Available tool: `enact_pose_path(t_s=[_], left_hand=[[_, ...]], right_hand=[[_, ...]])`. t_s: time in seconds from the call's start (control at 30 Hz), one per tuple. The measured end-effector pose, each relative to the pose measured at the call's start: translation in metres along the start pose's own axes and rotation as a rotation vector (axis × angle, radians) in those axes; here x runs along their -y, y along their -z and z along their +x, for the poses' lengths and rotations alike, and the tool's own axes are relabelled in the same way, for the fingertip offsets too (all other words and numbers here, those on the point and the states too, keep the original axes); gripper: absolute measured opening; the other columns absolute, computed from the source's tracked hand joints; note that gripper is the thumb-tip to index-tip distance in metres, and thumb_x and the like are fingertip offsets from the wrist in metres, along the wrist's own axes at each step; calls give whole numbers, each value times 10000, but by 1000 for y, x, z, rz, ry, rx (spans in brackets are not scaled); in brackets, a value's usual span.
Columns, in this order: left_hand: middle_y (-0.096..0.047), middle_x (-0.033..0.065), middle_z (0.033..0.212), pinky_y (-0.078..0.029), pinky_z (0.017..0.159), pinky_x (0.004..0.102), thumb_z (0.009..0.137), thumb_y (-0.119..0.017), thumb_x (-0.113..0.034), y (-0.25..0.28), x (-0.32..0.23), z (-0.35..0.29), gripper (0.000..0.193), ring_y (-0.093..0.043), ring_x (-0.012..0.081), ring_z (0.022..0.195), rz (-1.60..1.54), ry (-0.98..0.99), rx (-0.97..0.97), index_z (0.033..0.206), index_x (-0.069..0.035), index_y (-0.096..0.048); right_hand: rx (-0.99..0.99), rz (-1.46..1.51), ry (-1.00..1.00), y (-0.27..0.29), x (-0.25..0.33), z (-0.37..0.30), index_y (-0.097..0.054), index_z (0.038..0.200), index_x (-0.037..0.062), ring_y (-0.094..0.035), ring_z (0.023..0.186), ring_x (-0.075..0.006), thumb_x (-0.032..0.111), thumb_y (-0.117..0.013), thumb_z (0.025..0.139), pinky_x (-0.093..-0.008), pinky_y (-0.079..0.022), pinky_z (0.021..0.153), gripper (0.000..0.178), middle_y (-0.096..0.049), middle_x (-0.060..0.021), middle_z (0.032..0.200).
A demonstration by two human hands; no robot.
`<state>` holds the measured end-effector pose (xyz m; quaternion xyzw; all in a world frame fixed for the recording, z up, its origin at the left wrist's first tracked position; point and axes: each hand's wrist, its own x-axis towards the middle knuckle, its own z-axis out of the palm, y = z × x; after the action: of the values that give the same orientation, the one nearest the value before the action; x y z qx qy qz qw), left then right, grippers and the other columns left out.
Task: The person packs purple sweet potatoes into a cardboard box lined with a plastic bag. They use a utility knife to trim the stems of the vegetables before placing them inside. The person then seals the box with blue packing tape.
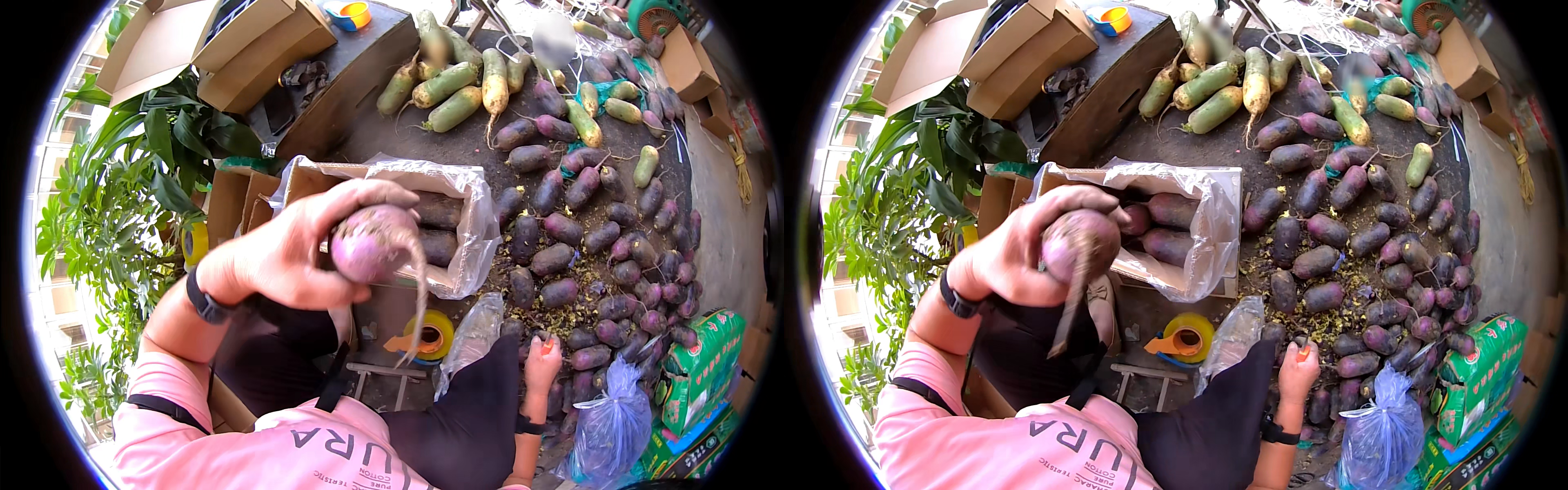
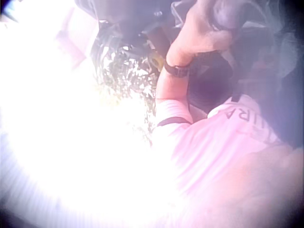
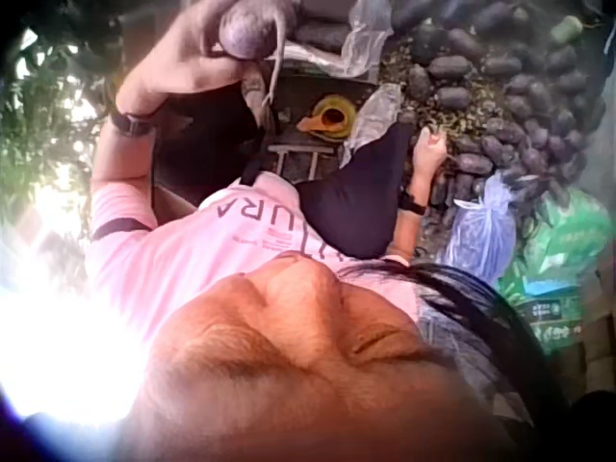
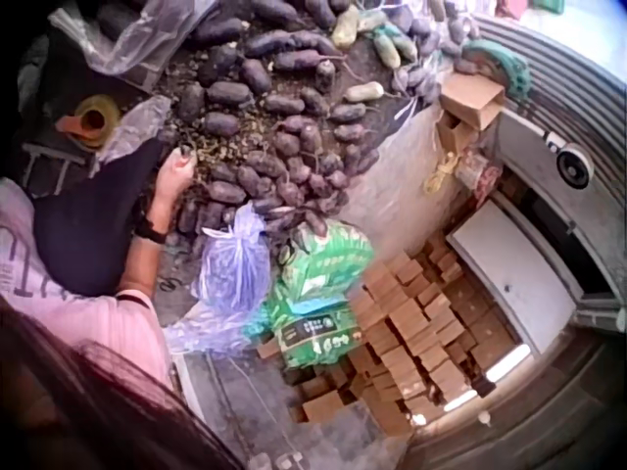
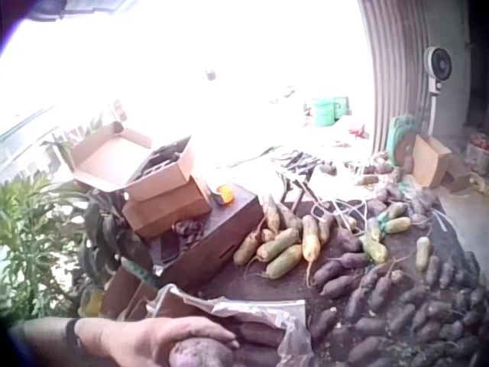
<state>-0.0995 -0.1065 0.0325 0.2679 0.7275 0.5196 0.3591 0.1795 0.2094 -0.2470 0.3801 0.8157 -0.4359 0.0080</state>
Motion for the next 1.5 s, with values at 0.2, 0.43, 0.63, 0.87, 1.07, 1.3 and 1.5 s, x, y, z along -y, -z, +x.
enact_pose_path(t_s=[0.2, 0.43, 0.63, 0.87, 1.07, 1.3, 1.5], left_hand=[[-595, 230, 1208, -448, 1007, 416, 682, -744, -98, 17, 60, 47, 722, -570, 372, 1158, 615, -3, 170, 1346, 8, -480], [-631, 211, 1142, -483, 944, 436, 736, -755, -141, 19, 85, 47, 614, -604, 372, 1085, 790, -35, 143, 1296, -12, -540], [-652, 149, 965, -520, 768, 384, 817, -678, -40, 30, 45, -17, 330, -639, 320, 860, 735, 144, -200, 1142, -22, -620], [-600, -26, 906, -449, 741, 177, 900, -674, -26, 0, 30, -81, 316, -534, 26, 821, -12, 6, -817, 1207, 7, -608], [-645, 12, 935, -468, 747, 215, 908, -626, -72, 37, 58, -110, 321, -565, 61, 837, -86, 21, -940, 1220, 0, -624], [-646, 50, 907, -498, 716, 274, 921, -620, -79, 17, 35, -95, 271, -588, 125, 779, -294, -58, -886, 1176, 5, -585], [-666, 107, 986, -510, 812, 285, 875, -646, -97, 17, 46, -112, 337, -603, 152, 900, 36, -129, -853, 1160, 73, -592]], right_hand=[[74, 22, -28, -5, 11, 3, -614, 1088, -18, -651, 768, -255, 151, -646, 886, -380, -517, 764, 266, -687, -161, 872], [81, -6, -38, -10, 0, -4, -619, 1070, -24, -649, 774, -229, 138, -650, 883, -367, -517, 762, 250, -687, -142, 869], [108, -56, -75, -5, 5, -13, -631, 1066, -21, -660, 805, -250, 157, -658, 875, -379, -519, 774, 263, -690, -156, 901], [-29, -239, 1, -4, -40, -29, -603, 1128, -25, -680, 843, -307, 195, -709, 823, -410, -509, 803, 390, -691, -158, 921], [183, -166, 47, -7, -41, -35, -594, 1085, -36, -653, 812, -293, 176, -698, 833, -405, -501, 778, 346, -674, -150, 901], [325, -15, 46, -58, 30, -49, -585, 1051, -46, -630, 781, -279, 157, -684, 845, -398, -494, 751, 306, -660, -141, 889], [447, 68, 145, -124, 110, -48, -583, 1078, -40, -638, 782, -275, 157, -679, 853, -394, -500, 748, 314, -664, -138, 912]])
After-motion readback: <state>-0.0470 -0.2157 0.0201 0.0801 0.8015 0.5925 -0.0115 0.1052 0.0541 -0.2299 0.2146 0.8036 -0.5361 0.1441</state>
